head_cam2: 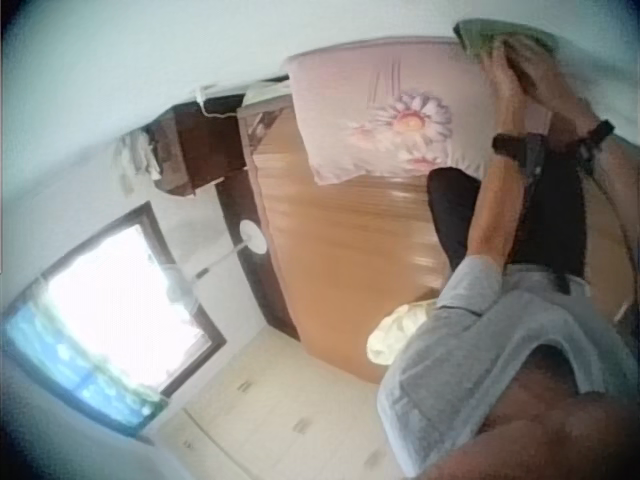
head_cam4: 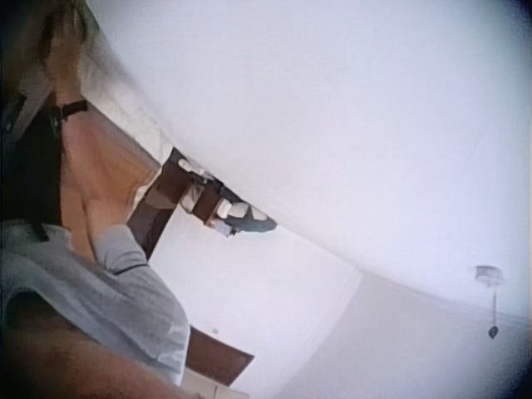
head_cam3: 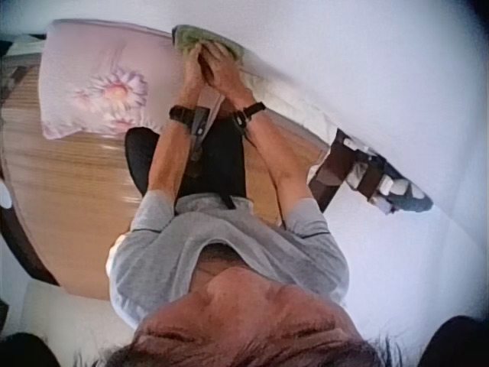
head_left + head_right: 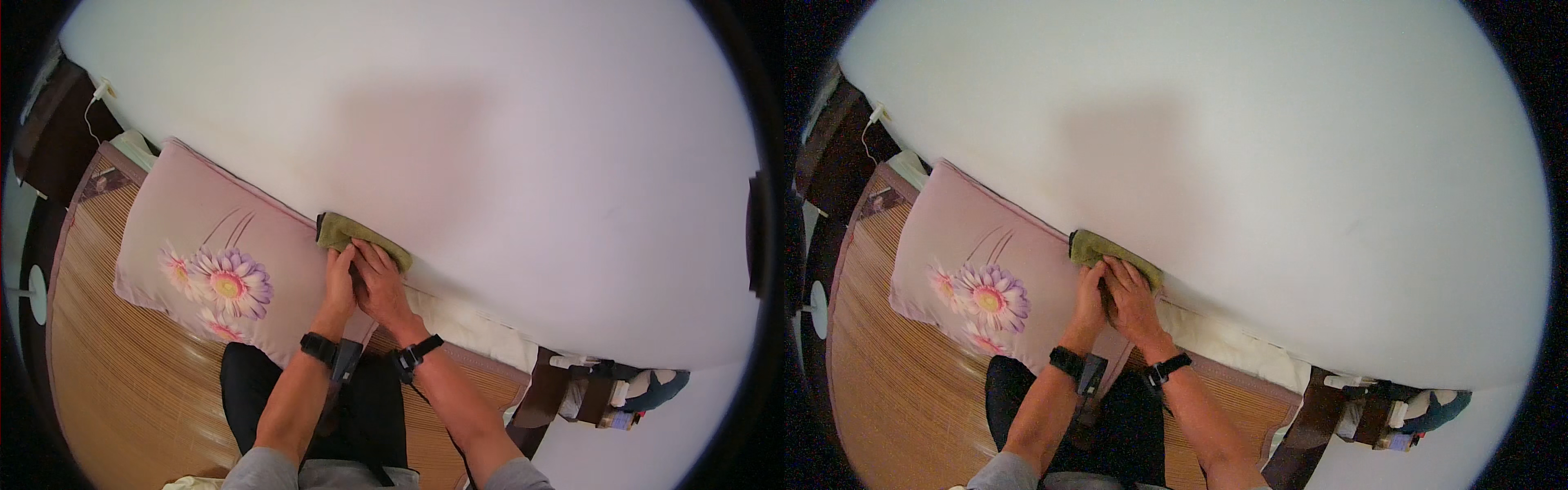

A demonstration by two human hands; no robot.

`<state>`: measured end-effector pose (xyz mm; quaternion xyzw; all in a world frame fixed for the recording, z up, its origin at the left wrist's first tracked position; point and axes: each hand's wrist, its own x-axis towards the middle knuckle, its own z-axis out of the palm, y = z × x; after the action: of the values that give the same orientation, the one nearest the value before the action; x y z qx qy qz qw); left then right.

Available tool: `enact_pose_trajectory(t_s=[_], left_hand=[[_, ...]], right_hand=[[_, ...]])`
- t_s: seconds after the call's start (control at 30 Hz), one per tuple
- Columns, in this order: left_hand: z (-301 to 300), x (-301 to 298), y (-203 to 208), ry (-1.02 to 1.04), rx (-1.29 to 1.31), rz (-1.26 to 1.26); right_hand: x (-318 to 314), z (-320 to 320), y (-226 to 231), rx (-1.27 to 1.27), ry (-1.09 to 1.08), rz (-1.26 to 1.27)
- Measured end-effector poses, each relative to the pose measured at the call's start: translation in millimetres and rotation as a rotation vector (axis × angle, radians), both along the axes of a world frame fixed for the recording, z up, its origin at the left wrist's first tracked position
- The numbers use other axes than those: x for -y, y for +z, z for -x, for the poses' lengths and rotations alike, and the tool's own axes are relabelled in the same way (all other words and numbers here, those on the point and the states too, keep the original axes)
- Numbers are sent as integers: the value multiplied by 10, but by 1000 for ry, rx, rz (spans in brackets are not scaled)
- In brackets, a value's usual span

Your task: Cleaning a bedroom wall using a green microfiber cloth.

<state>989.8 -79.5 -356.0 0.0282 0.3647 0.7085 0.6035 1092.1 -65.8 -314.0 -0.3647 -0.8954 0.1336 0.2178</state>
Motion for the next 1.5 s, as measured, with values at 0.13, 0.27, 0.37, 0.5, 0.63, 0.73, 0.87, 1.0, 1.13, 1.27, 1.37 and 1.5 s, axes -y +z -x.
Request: enact_pose_trajectory(t_s=[0.13, 0.27, 0.37, 0.5, 0.63, 0.73, 0.87, 1.0, 1.13, 1.27, 1.37, 1.5], left_hand=[[30, 100, 476, -7, 28, -130], [224, 210, 1450, -24, -336, -461], [186, 256, 1562, -20, -380, -419], [28, 84, 809, 120, -426, -170], [216, 80, 116, 64, -106, -88], [270, 77, 227, 52, -26, -128], [603, 89, 1122, 122, -400, -332], [834, -24, 1501, 110, -565, -387], [811, -201, 764, 274, -369, -208], [963, -98, -108, 187, -10, -56], [948, -93, -113, 133, 41, -23], [989, -73, 477, 132, -20, -121]], right_hand=[[66, -5, 418, -45, -24, 5], [48, 104, 1175, -269, -34, -301], [-23, 195, 1170, -288, -61, -408], [-49, 161, 516, -144, 22, -131], [-55, 315, 12, -33, 56, 8], [-137, 382, 64, -89, 60, -8], [-133, 668, 953, -160, 35, -251], [-259, 917, 1158, -242, -1, -435], [-296, 963, 647, -118, 97, -223], [-210, 1109, 29, 77, 134, -37], [-202, 1110, -98, 122, 57, 23], [-186, 1095, 409, -15, 18, -117]])
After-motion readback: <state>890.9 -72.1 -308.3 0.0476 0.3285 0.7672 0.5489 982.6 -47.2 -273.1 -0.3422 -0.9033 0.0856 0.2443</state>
